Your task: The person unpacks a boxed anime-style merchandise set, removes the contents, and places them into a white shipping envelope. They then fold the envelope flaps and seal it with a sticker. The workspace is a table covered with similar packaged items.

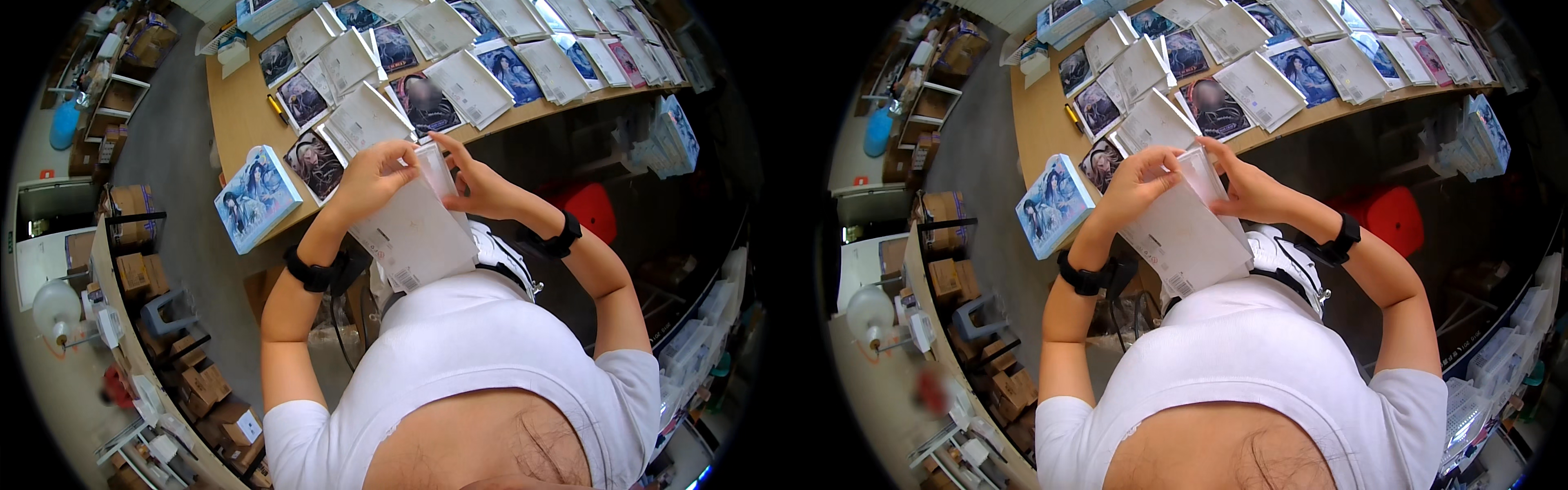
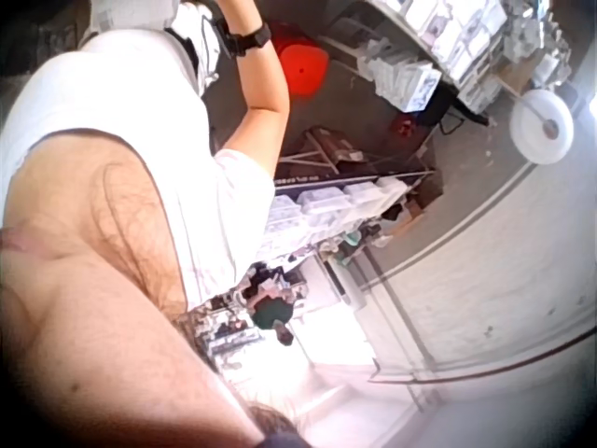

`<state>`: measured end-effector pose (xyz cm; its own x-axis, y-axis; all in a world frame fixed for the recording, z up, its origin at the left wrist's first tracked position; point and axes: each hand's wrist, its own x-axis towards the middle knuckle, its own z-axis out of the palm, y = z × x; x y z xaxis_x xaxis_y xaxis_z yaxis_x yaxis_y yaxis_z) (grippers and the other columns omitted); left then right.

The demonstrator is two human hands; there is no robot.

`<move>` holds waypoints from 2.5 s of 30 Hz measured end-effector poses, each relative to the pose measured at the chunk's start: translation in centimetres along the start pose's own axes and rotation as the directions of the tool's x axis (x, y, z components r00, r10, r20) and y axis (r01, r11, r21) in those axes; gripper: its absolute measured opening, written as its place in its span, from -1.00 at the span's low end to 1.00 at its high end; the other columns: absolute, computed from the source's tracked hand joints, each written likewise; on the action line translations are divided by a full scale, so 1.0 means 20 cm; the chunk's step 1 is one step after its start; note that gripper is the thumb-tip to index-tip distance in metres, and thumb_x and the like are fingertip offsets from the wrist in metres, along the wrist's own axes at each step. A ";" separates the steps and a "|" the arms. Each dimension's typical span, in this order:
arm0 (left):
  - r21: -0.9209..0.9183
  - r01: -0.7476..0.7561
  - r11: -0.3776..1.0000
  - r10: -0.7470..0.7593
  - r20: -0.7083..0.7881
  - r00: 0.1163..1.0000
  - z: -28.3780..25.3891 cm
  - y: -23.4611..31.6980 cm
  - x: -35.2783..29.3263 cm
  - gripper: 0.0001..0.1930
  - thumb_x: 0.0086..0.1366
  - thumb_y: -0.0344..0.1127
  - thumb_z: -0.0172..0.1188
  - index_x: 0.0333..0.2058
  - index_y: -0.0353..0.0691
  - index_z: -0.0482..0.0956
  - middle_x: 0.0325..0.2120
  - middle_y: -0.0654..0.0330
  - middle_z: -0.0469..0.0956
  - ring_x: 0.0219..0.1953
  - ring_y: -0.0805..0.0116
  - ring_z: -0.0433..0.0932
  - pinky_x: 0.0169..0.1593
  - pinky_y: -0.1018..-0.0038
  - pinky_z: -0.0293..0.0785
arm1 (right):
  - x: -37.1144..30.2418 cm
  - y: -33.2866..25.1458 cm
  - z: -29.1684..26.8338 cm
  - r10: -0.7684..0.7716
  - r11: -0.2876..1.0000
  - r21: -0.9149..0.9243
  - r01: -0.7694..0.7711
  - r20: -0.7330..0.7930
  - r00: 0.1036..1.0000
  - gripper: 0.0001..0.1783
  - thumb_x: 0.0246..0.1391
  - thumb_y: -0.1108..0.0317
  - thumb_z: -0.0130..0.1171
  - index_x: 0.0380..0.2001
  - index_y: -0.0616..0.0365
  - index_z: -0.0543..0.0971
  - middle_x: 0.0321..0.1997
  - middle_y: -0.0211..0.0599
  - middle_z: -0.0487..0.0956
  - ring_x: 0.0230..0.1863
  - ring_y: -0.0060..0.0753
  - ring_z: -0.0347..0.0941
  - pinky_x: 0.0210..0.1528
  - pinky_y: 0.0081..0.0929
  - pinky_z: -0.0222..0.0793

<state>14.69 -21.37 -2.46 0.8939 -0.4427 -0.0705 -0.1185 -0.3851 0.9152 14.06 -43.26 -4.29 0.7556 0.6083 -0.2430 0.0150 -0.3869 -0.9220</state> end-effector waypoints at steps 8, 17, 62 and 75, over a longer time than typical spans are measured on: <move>-0.161 0.114 0.980 -0.113 0.019 0.993 -0.02 -0.01 -0.02 -0.91 0.17 -0.40 0.12 -0.47 -0.22 0.41 -0.12 0.16 0.48 -0.16 0.51 0.41 -0.07 0.54 0.31 | -0.19 0.08 0.08 -0.015 1.000 0.022 0.009 0.256 0.967 0.29 -0.35 0.44 0.39 0.28 -0.01 -0.36 0.00 0.08 0.38 0.02 0.00 0.38 0.03 -0.33 0.29; -0.056 0.072 0.996 -0.072 -0.002 0.997 -0.06 -0.03 -0.04 -0.82 0.21 -0.20 0.13 -0.41 -0.16 0.40 -0.14 0.10 0.46 -0.07 0.41 0.36 0.02 0.49 0.18 | -0.19 0.02 -0.13 -0.118 0.988 -0.062 0.144 0.315 0.942 0.22 -0.42 0.52 0.43 0.29 -0.01 -0.12 -0.02 -0.09 0.34 -0.24 -0.34 0.42 -0.24 -0.46 0.41; 0.333 0.047 0.942 0.054 -0.288 0.956 0.08 0.08 -0.01 -0.75 -0.06 -0.35 0.18 -0.32 -0.14 0.47 -0.45 0.17 0.45 -0.41 0.31 0.45 -0.32 0.46 0.38 | 0.17 -0.07 -0.07 -0.500 0.831 -0.348 0.434 -0.128 0.856 -0.81 -0.07 0.65 0.08 -0.35 0.17 0.43 -0.35 -0.26 0.35 -0.38 -0.30 0.42 -0.37 -0.51 0.37; 0.322 0.072 0.944 0.017 -0.265 0.964 0.08 0.11 0.00 -0.77 -0.05 -0.33 0.19 -0.33 -0.12 0.51 -0.45 0.20 0.40 -0.49 0.29 0.43 -0.36 0.46 0.36 | 0.17 -0.12 -0.11 -0.399 0.867 -0.321 0.381 0.012 0.917 -0.95 0.10 0.46 -0.01 -0.37 0.21 0.39 -0.31 -0.14 0.29 -0.27 -0.09 0.31 -0.22 -0.38 0.27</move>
<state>13.63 -23.52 -1.16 0.9743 -0.2191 0.0525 -0.1869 -0.6560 0.7312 18.09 -41.82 -2.33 0.6793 0.7201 0.1418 0.5113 -0.3258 -0.7953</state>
